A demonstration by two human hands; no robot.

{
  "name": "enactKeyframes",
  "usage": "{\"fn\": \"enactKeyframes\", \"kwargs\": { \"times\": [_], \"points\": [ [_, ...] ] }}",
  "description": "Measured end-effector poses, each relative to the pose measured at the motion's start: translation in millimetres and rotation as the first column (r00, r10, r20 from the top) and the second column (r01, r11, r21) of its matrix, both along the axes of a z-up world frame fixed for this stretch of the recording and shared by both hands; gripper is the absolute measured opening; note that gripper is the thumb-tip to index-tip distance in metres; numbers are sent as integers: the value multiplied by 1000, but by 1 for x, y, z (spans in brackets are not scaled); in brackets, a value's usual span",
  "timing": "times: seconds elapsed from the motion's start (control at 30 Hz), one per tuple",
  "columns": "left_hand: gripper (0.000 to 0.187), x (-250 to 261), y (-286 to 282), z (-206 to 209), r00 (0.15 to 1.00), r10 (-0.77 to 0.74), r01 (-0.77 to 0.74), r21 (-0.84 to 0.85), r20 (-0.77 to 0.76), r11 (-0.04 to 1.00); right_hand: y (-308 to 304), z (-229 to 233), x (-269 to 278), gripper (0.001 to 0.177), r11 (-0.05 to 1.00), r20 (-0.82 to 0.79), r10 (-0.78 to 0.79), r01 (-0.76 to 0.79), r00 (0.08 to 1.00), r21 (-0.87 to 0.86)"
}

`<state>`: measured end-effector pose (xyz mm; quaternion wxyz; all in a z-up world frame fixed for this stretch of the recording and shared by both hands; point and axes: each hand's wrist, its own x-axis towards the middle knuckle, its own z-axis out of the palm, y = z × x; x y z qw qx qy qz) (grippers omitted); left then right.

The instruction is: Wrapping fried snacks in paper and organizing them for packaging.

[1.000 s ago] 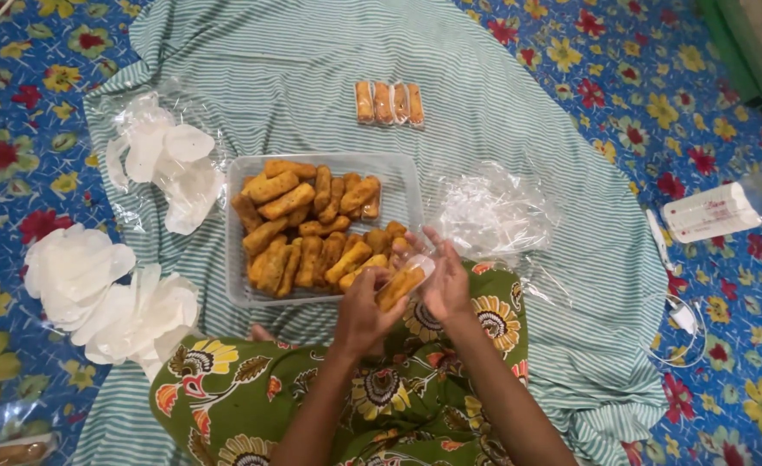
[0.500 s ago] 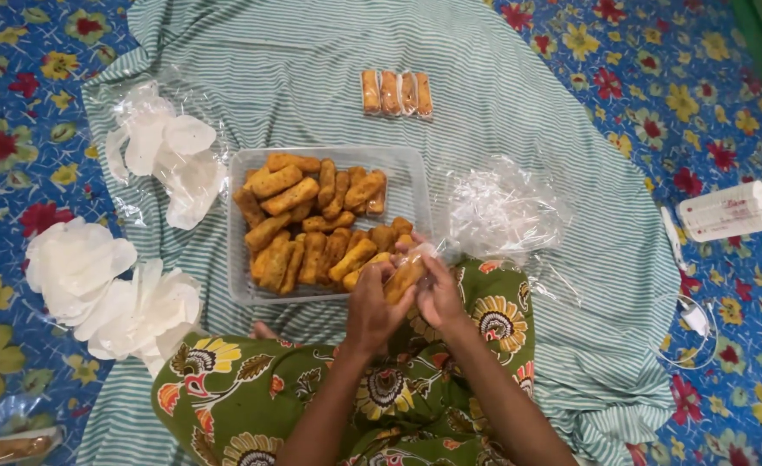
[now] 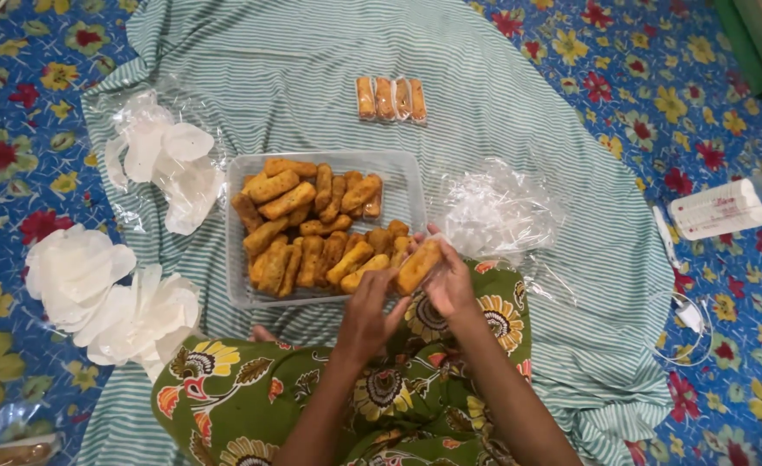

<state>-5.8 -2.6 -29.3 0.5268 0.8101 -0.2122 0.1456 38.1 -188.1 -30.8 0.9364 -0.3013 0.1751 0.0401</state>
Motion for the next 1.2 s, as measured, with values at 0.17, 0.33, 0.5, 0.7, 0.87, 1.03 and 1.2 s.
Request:
{"fn": "enactKeyframes", "kwargs": {
  "times": [0.17,0.33,0.5,0.7,0.87,1.03,1.2],
  "points": [
    [42,-5,3,36,997,-6,10,-51,73,999,-1,15,-7,52,999,38,39,-38,999,-39],
    [42,-8,3,45,993,21,-12,-84,113,996,3,14,-16,54,994,86,82,-76,993,-75],
    [38,-13,7,59,987,64,-48,-106,148,993,-6,-33,-18,38,984,-1,146,-145,989,-100],
    [35,-14,10,59,972,125,-103,-115,199,988,31,45,-33,38,978,57,182,-175,982,-115],
    [34,-15,13,57,964,183,-148,-181,195,972,51,69,-43,50,974,110,179,-161,978,-160],
    [41,-12,7,41,952,243,-190,-262,188,946,79,135,-54,31,965,74,210,-195,975,-177],
    [39,-14,24,78,916,301,-252,-204,264,946,83,136,-56,25,965,75,191,-173,979,-200]
  ]
}}
